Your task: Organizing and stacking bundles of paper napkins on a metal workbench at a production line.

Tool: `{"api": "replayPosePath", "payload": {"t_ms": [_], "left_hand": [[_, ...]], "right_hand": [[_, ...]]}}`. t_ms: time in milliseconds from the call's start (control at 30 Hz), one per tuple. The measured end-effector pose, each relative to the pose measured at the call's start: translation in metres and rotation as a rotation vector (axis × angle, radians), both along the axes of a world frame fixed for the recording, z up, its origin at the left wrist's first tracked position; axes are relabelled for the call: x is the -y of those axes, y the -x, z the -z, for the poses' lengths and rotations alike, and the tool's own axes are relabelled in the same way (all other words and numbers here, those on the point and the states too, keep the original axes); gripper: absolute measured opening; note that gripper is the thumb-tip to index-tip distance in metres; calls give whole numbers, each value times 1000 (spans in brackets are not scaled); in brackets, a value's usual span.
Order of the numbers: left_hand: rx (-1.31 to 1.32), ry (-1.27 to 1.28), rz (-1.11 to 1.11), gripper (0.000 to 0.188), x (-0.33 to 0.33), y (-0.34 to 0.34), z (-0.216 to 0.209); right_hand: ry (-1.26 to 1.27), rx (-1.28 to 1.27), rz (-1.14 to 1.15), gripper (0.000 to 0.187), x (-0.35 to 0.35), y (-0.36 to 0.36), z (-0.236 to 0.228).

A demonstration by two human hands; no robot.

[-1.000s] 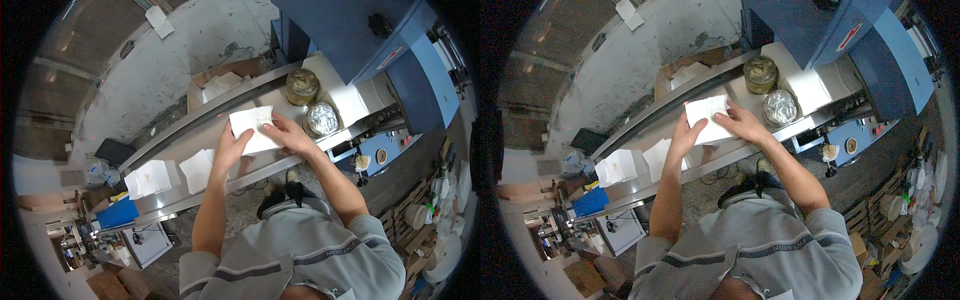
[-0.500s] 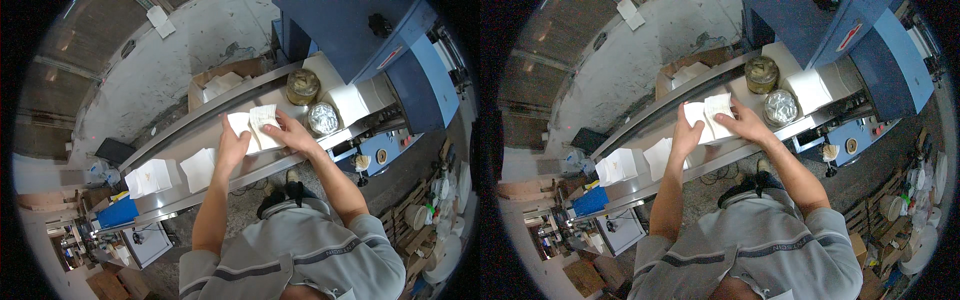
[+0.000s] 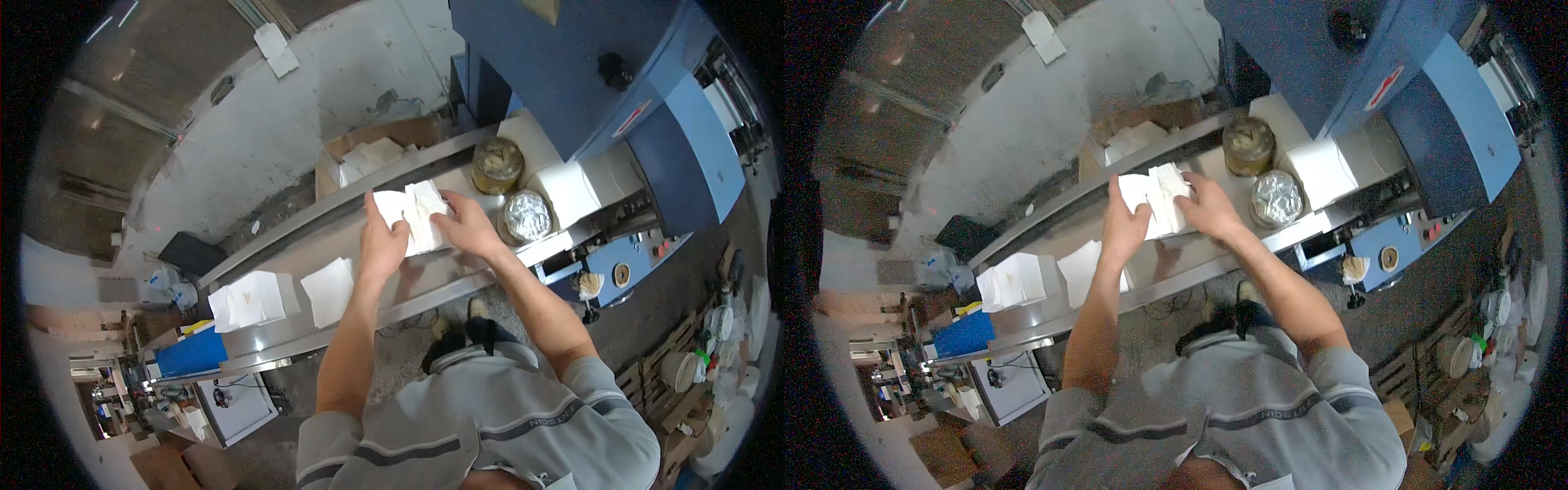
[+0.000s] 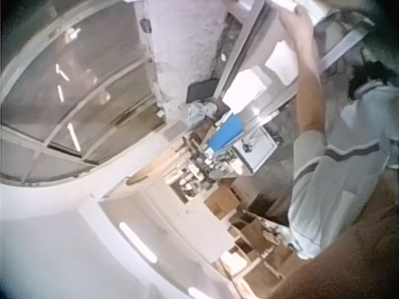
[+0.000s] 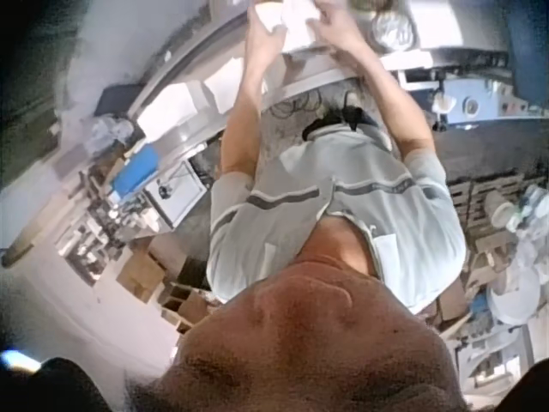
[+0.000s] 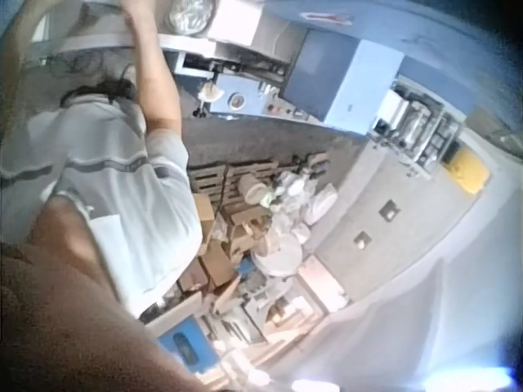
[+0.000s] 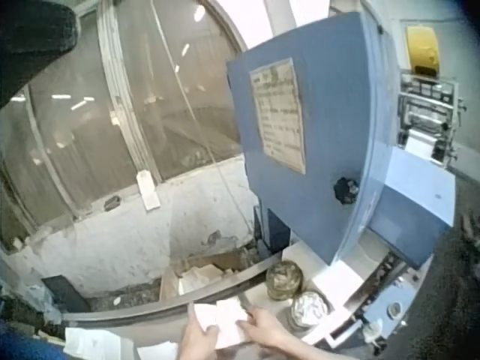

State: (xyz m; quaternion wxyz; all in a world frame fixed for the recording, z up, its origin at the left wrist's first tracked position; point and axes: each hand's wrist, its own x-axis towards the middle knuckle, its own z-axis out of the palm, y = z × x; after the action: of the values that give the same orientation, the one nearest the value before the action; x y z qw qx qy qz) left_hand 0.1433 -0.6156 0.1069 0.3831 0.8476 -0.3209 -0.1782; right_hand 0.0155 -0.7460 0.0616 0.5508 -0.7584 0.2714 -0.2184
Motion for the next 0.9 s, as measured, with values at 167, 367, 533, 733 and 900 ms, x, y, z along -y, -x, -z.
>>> {"api": "replayPosePath", "payload": {"t_ms": [167,367,533,733,900], "left_hand": [[221,121,61,80,40,-60,-45],[469,-26,-42,82,69,-161,-58],[482,285,-147,81,26,-223,-31],[-628,674,33,68,-10,-155,-19],[-928,735,-6,64,-38,-86,14]], "right_hand": [[55,190,65,31,47,-56,-30],[162,220,192,33,109,-109,-47],[131,285,179,33,106,-112,-54],[-343,414,184,29,104,-55,-25],[-602,477,162,31,92,-19,-23]]}}
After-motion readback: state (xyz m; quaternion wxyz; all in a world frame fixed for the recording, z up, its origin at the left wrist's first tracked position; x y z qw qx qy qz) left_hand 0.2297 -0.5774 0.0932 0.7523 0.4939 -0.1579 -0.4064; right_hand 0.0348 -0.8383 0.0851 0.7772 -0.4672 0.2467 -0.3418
